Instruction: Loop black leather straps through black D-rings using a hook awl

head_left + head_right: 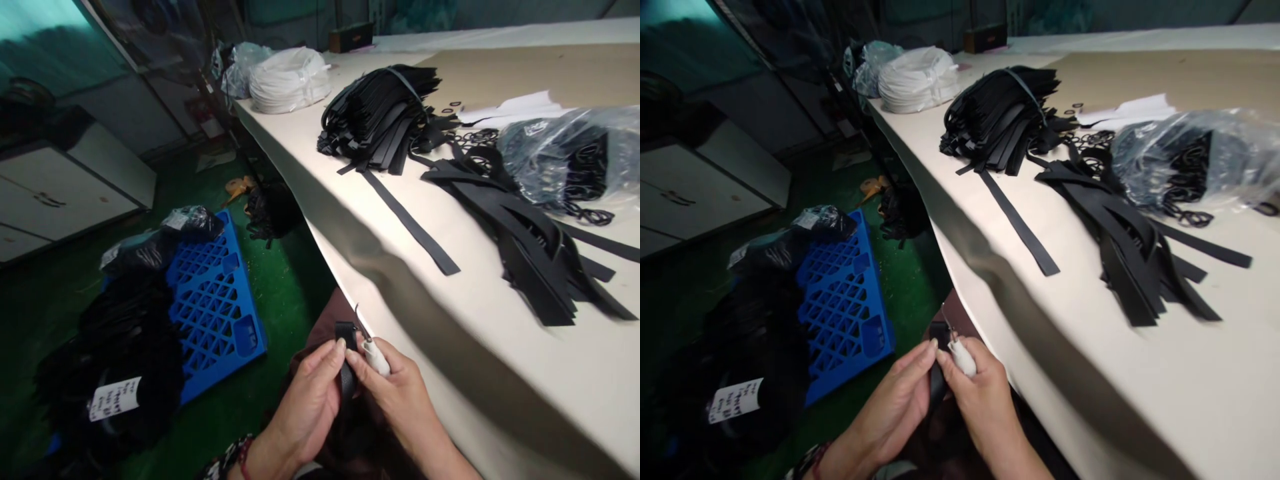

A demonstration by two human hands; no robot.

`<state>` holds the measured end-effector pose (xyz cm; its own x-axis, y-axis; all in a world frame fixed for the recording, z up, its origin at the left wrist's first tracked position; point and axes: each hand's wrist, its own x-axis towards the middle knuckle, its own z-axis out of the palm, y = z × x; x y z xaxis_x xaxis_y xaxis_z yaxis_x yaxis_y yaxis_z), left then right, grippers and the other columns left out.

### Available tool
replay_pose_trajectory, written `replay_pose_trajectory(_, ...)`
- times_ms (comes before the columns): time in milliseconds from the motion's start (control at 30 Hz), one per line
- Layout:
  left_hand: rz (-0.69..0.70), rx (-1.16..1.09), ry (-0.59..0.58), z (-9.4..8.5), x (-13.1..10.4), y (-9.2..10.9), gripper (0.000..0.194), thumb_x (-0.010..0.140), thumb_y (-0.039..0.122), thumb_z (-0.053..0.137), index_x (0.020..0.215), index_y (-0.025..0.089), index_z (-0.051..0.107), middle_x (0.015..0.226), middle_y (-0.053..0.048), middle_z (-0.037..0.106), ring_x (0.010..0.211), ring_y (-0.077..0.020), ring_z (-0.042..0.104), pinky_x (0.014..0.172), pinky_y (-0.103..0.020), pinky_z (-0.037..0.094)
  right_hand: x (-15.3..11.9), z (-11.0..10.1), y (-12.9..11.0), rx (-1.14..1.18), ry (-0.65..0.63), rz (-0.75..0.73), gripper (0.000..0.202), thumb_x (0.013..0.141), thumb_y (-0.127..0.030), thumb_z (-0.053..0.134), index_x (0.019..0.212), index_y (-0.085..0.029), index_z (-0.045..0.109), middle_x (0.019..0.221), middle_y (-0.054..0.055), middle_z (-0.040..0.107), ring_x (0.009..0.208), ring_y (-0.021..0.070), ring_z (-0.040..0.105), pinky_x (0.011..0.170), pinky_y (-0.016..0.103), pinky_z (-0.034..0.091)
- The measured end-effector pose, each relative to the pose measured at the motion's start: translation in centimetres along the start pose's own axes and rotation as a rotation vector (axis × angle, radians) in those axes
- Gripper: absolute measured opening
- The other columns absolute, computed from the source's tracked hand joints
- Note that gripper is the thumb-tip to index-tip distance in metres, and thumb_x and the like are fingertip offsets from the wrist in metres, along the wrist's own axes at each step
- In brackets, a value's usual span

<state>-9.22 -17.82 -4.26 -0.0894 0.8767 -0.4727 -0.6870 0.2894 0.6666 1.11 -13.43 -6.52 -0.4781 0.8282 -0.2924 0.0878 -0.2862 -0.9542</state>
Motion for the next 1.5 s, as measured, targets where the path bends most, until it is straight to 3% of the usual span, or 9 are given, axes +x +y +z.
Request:
replay_pose_trajectory(100, -0.011, 0.222, 0.071, -0.8, -0.2, 0.0, 0.021, 0.085, 0.031, 0.052, 0.094, 0.016, 0.062, 0.095, -0.007, 0.067, 0.098, -0.0218, 0.058, 0.086, -0.033, 0.043, -0.1, -0.8, -0.5, -0.034, -0.047, -0.035, 0.028, 0.079, -0.040, 0.055, 0.063, -0.018, 0.046, 0.058, -0.005, 0.037, 0.055, 0.0109, 0.035, 0.049, 0.022, 0.030)
replay_pose_trajectory(200, 0.230, 0.656, 0.175, -1.9, -0.5, 1.7, 0.023, 0.077, 0.026, 0.062, 0.100, 0.020, 0.059, 0.107, -0.005, 0.062, 0.107, -0.0222, 0.052, 0.095, -0.034, 0.037, -0.2, -2.0, -1.6, -0.029, -0.227, 0.008, 0.025, 0.079, -0.034, 0.054, 0.063, -0.019, 0.042, 0.058, -0.005, 0.034, 0.055, 0.0100, 0.030, 0.048, 0.021, 0.027)
replay_pose_trajectory(300, 0.382, 1.127, -0.150, -1.9, -0.5, 4.8, 0.030, 0.076, 0.018, 0.062, 0.105, 0.021, 0.061, 0.123, -0.007, 0.055, 0.123, -0.0243, 0.037, 0.104, -0.035, 0.024, -0.1, -2.8, -2.5, 0.000, -0.451, 0.075, 0.021, 0.077, -0.029, 0.054, 0.064, -0.019, 0.040, 0.058, -0.006, 0.033, 0.053, 0.0088, 0.027, 0.046, 0.020, 0.023)
replay_pose_trajectory(400, 0.169, 1.307, -0.460, -1.2, -0.2, 7.4, 0.032, 0.077, 0.014, 0.059, 0.108, 0.022, 0.059, 0.109, -0.006, 0.062, 0.105, -0.0214, 0.053, 0.092, -0.031, 0.038, 0.3, -2.9, -2.7, -0.067, -0.605, 0.095, 0.017, 0.073, -0.022, 0.053, 0.063, -0.019, 0.040, 0.058, -0.007, 0.034, 0.052, 0.0078, 0.027, 0.044, 0.019, 0.023)
replay_pose_trajectory(700, -0.229, 1.317, -0.694, -2.0, -0.8, 8.1, 0.010, 0.076, 0.020, 0.057, 0.078, 0.017, 0.066, 0.074, -0.001, 0.058, 0.069, -0.0162, 0.054, 0.063, -0.024, 0.041, 1.8, -1.0, -2.8, -0.370, -0.864, -0.054, 0.015, 0.058, -0.005, 0.055, 0.056, -0.018, 0.048, 0.055, -0.007, 0.046, 0.049, 0.0075, 0.040, 0.042, 0.017, 0.025)
replay_pose_trajectory(833, -0.506, 0.803, -0.329, -3.9, -1.7, 6.2, 0.013, 0.074, 0.026, 0.061, 0.065, 0.016, 0.064, 0.054, 0.002, 0.056, 0.051, -0.0129, 0.051, 0.053, -0.024, 0.041, 2.5, -0.8, -3.9, -0.552, -0.690, -0.185, 0.017, 0.058, -0.003, 0.053, 0.055, -0.019, 0.048, 0.057, -0.005, 0.050, 0.051, 0.0097, 0.044, 0.045, 0.019, 0.028)
replay_pose_trajectory(1033, -0.219, 0.564, 0.008, -5.6, -2.4, 3.5, 0.024, 0.081, 0.033, 0.054, 0.076, 0.013, 0.067, 0.077, -0.005, 0.066, 0.077, -0.0152, 0.058, 0.077, -0.026, 0.041, 1.0, -1.4, -3.0, -0.242, -0.124, -0.139, 0.019, 0.076, -0.027, 0.053, 0.059, -0.020, 0.052, 0.054, -0.002, 0.045, 0.051, 0.0126, 0.041, 0.047, 0.022, 0.033)
replay_pose_trajectory(1200, -0.143, 0.209, 0.030, -4.7, -2.4, 1.8, 0.019, 0.080, 0.023, 0.059, 0.091, 0.013, 0.069, 0.080, -0.008, 0.070, 0.077, -0.0191, 0.062, 0.078, -0.032, 0.043, -1.3, 0.4, -0.3, -0.195, -0.046, -0.209, 0.012, 0.081, -0.028, 0.055, 0.078, -0.020, 0.064, 0.068, 0.001, 0.057, 0.060, 0.0142, 0.053, 0.053, 0.022, 0.041)
replay_pose_trajectory(1500, 0.003, 0.279, -0.014, -2.6, -1.7, 0.8, 0.021, 0.081, 0.015, 0.057, 0.098, 0.018, 0.070, 0.086, -0.003, 0.072, 0.078, -0.0170, 0.062, 0.081, -0.029, 0.043, -2.5, 0.2, 1.3, -0.304, 0.058, -0.529, 0.029, 0.080, -0.005, 0.052, 0.102, -0.024, 0.053, 0.083, 0.003, 0.056, 0.074, 0.0158, 0.057, 0.064, 0.024, 0.045)
